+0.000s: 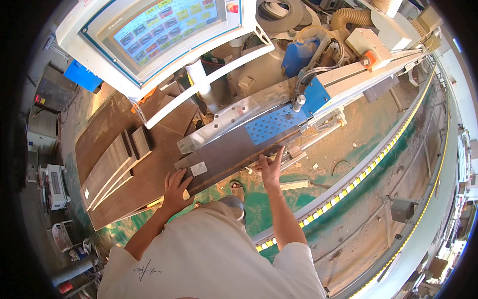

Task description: The person processes several wooden panels by feeding them one by one through a woodworking machine, stacking them on a table, and then placing them onto a conveyor belt.

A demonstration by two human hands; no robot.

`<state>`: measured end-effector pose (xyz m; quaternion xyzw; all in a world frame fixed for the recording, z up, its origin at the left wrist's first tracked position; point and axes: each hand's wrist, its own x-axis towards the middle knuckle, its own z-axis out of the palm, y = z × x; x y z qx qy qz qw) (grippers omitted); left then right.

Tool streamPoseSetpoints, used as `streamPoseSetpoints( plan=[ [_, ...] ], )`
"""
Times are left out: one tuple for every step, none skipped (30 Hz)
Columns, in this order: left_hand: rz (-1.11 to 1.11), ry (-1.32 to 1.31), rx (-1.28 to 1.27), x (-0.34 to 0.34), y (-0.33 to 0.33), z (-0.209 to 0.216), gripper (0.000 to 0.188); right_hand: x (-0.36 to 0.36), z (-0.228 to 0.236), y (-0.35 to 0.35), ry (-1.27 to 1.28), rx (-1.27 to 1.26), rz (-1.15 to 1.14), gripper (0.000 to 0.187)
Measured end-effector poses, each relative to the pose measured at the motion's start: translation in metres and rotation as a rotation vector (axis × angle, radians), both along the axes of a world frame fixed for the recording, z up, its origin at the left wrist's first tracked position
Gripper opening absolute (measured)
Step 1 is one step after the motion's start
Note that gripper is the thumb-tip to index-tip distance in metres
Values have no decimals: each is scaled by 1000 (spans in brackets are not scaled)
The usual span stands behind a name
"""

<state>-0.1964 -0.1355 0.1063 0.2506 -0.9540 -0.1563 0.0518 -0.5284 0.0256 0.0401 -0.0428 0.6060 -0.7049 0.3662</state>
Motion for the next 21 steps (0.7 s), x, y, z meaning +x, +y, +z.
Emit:
streamPoseSetpoints(
  plan=[
    [-15,-9,-9,-9,2,0,70,-12,-9,4,16,6,14,100],
    [-33,-20,-20,-17,2,1,69,-16,-10,7,8,-6,34,99],
    [-38,-22,-11,-23,3,1,70,-18,-12,10,1,-17,54,99],
    [-43,-24,-3,-29,4,2,70,-20,-13,13,-7,-29,74,99],
    [-49,-29,5,-32,4,3,70,-24,-17,15,-13,-35,78,99],
    [-53,-36,-2,-35,4,2,70,-28,-21,17,-19,-41,80,99],
    [-58,-43,-9,-38,3,0,70,-32,-24,18,-25,-47,83,99],
    [-60,-46,-18,-40,3,-2,70,-38,-23,18,-19,-29,84,99],
    [-59,-36,-18,-41,5,-4,70,-43,-22,19,-13,-11,85,99],
    [-58,-26,-17,-43,9,-5,70,-48,-20,20,-7,8,85,99],
    [-58,-11,-22,-47,10,-6,70,-55,-21,22,-13,29,88,98],
    [-63,-1,-26,-52,10,-7,70,-64,-21,23,-7,14,86,98],
    [-68,9,-29,-59,11,-9,70,-74,-22,23,-3,-2,85,98],
    [-69,22,-32,-67,12,-12,70,-84,-21,24,5,-16,87,98],
    [-86,43,-43,-75,12,-14,70,-92,-18,25,3,-2,92,98],
    [-102,64,-56,-83,12,-15,69,-102,-14,26,8,30,91,98],
    [-117,85,-66,-93,11,-17,69,-112,-11,26,14,62,90,98],
    [-135,106,-75,-100,10,-18,69,-120,-7,25,17,96,98,97],
    [-150,126,-84,-108,7,-18,69,-128,-1,23,40,139,104,96],
    [-163,143,-85,-117,7,-19,69,-137,1,26,40,158,63,94],
    [-169,128,-78,-129,8,-15,70,-145,2,26,37,173,26,92]
  ],
)
